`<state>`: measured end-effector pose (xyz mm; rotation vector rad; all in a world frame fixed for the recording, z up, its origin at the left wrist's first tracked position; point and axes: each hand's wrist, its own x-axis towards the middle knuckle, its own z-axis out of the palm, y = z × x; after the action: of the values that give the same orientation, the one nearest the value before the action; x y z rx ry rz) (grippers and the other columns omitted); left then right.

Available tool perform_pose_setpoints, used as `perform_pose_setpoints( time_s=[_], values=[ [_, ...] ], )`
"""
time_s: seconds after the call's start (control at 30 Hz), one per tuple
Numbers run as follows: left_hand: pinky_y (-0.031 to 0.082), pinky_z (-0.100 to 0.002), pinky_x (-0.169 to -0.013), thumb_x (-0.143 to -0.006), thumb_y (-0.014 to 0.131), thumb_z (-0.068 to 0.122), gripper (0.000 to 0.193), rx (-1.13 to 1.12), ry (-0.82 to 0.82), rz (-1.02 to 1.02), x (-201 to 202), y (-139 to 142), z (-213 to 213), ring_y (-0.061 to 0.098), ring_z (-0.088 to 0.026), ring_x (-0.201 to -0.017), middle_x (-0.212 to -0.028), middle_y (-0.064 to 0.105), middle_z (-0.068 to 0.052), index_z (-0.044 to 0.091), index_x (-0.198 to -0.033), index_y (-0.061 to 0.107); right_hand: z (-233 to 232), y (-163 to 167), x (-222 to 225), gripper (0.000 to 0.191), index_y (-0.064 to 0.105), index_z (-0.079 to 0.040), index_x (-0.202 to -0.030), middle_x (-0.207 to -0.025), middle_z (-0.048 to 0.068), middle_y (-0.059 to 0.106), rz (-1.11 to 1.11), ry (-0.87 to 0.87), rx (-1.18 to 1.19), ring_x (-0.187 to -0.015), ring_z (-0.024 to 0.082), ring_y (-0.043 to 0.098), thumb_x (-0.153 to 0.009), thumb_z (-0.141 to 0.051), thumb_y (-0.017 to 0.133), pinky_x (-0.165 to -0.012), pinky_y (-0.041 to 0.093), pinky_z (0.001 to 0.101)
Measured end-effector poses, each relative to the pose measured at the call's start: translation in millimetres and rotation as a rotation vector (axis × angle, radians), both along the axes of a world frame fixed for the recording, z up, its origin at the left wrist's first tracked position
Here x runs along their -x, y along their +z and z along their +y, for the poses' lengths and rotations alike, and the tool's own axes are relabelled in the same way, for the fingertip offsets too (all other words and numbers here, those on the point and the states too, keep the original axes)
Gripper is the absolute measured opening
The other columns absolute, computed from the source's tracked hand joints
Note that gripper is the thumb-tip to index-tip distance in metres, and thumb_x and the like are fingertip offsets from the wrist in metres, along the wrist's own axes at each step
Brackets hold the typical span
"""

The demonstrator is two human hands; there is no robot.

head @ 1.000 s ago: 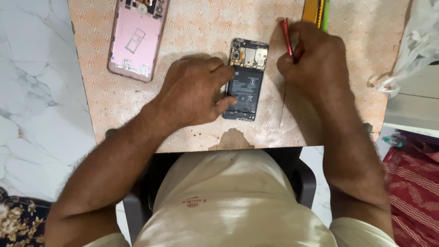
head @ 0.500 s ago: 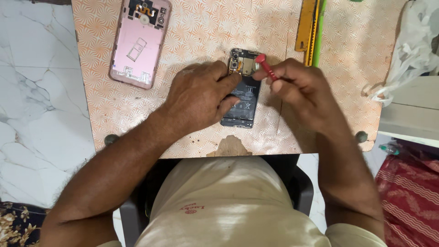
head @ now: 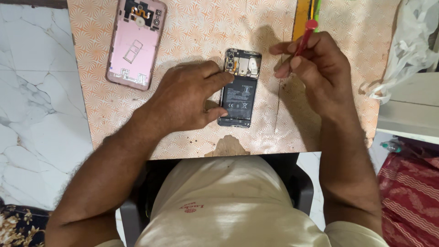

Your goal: The person removes the back cover of a smartphone and uses a red screwdriver to unscrew and detach internal components. The back cover is set aside, and the person continues to manipulate the internal parts with the screwdriver.

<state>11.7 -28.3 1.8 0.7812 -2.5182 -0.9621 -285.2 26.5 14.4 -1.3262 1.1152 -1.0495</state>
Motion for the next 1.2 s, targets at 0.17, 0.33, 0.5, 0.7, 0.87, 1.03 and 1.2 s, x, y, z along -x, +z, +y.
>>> perform_pose_setpoints(
  time_s=[0.17,0.33,0.5,0.7,0.87,1.03,1.2],
  values=[
    [0.054,-0.044,-0.08,-0.065,0.096,0.035,0.067,-0.022,-0.027,-0.066,2,-2,3,0.066,-0.027,-0.091,-0.102,0.066,-0.011,0.005,-0.12,0.072,1,-4,-12,0.017,0.054,0.005,-0.122,-0.12,0.018,0.067,0.242,0.012,-0.041,-0.083,0.011,0.064,-0.108,0.002,0.046,-0.081,0.054,0.0267],
    [0.051,-0.049,-0.085,-0.06,0.098,0.041,0.07,0.072,-0.027,-0.03,-2,-5,5,0.065,-0.03,-0.096,-0.102,0.063,-0.011,0.008,-0.117,0.074,5,-3,-24,0.014,0.051,0.003,-0.123,-0.134,0.017,0.065,0.193,0.018,-0.042,-0.081,0.008,0.065,-0.111,-0.001,0.046,-0.074,0.056,0.0215],
    [0.052,-0.049,-0.087,-0.061,0.098,0.041,0.068,0.1,0.003,-0.035,0,-3,7,0.066,-0.03,-0.099,-0.104,0.063,-0.011,0.008,-0.116,0.075,4,-3,-31,0.017,0.052,0.003,-0.125,-0.124,0.018,0.068,0.218,-0.051,-0.073,-0.077,0.01,0.067,-0.116,-0.011,0.055,-0.071,0.055,0.0206],
    [0.053,-0.049,-0.083,-0.061,0.098,0.043,0.071,0.101,0.053,-0.07,-4,-1,5,0.065,-0.03,-0.096,-0.103,0.063,-0.011,0.009,-0.119,0.076,3,-9,-32,0.022,0.054,0.002,-0.129,-0.116,0.014,0.065,0.219,-0.041,-0.058,-0.08,0.01,0.07,-0.119,-0.017,0.058,-0.072,0.057,0.0203],
    [0.053,-0.046,-0.079,-0.066,0.096,0.043,0.074,0.047,0.078,-0.13,-6,-4,4,0.064,-0.027,-0.092,-0.104,0.064,-0.012,0.007,-0.127,0.073,5,-10,-34,0.026,0.057,0.002,-0.128,-0.132,0.01,0.067,0.244,-0.046,0.017,-0.096,0.009,0.068,-0.118,-0.022,0.061,-0.082,0.056,0.0211],
    [0.052,-0.046,-0.081,-0.069,0.092,0.043,0.073,0.064,0.047,-0.174,-4,-1,4,0.062,-0.026,-0.091,-0.105,0.065,-0.014,0.006,-0.128,0.071,5,-6,-36,0.025,0.061,0.001,-0.129,-0.125,0.009,0.072,0.32,-0.095,-0.084,-0.096,0.011,0.069,-0.117,-0.021,0.064,-0.085,0.054,0.0246],
    [0.048,-0.047,-0.094,-0.072,0.088,0.044,0.069,0.042,0.026,-0.215,-4,5,3,0.062,-0.023,-0.091,-0.103,0.065,-0.012,0.008,-0.129,0.069,5,-4,-36,0.023,0.065,0.0,-0.116,-0.119,0.007,0.071,0.242,-0.208,-0.028,-0.099,0.01,0.065,-0.106,-0.02,0.07,-0.088,0.054,0.0231]
  ],
)
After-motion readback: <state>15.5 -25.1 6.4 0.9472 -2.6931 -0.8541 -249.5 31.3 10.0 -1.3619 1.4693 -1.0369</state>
